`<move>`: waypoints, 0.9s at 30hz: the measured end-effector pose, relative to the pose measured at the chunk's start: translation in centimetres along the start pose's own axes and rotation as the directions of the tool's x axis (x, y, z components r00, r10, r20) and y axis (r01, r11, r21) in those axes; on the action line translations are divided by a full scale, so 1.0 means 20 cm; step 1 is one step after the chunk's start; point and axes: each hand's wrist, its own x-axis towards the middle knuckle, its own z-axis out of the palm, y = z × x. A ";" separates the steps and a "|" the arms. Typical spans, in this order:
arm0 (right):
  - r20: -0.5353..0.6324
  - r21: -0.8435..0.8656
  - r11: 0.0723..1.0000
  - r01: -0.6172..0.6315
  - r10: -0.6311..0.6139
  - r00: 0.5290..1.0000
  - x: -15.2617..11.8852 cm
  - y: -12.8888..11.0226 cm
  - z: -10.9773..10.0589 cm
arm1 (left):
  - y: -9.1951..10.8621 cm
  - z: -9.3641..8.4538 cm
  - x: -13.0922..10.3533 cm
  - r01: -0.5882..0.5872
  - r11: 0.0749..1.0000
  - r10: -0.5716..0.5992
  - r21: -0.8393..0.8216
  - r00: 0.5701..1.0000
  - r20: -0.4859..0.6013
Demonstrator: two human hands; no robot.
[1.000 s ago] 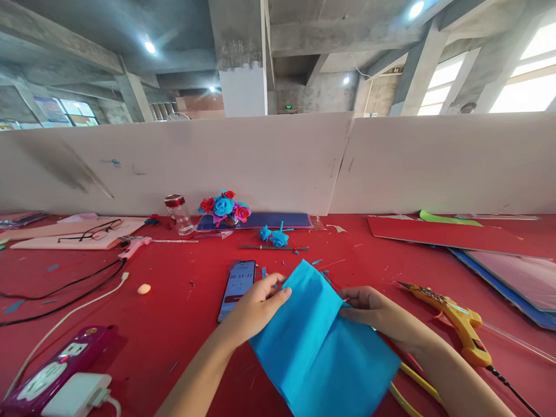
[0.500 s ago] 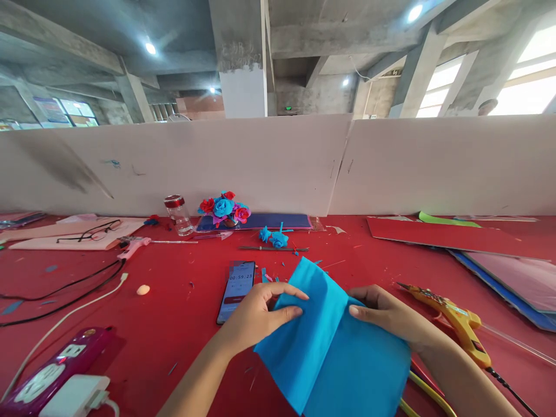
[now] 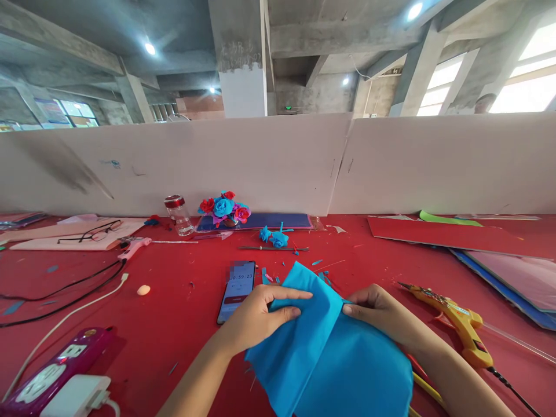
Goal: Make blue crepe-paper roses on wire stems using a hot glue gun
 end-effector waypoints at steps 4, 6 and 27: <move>0.002 0.026 1.000 -0.005 0.005 1.000 0.00 0.00 0.00 | -0.02 -0.01 0.01 -0.018 0.999 0.016 -0.032 0.998 -0.053; 0.044 0.032 0.999 0.001 -0.002 0.999 0.00 0.00 0.00 | -0.03 -0.01 0.01 -0.010 0.999 0.007 -0.046 0.999 -0.051; 0.102 0.119 0.981 -0.155 0.143 0.984 0.01 -0.02 0.04 | -0.02 0.00 0.00 0.128 0.989 -0.116 -0.074 0.982 0.146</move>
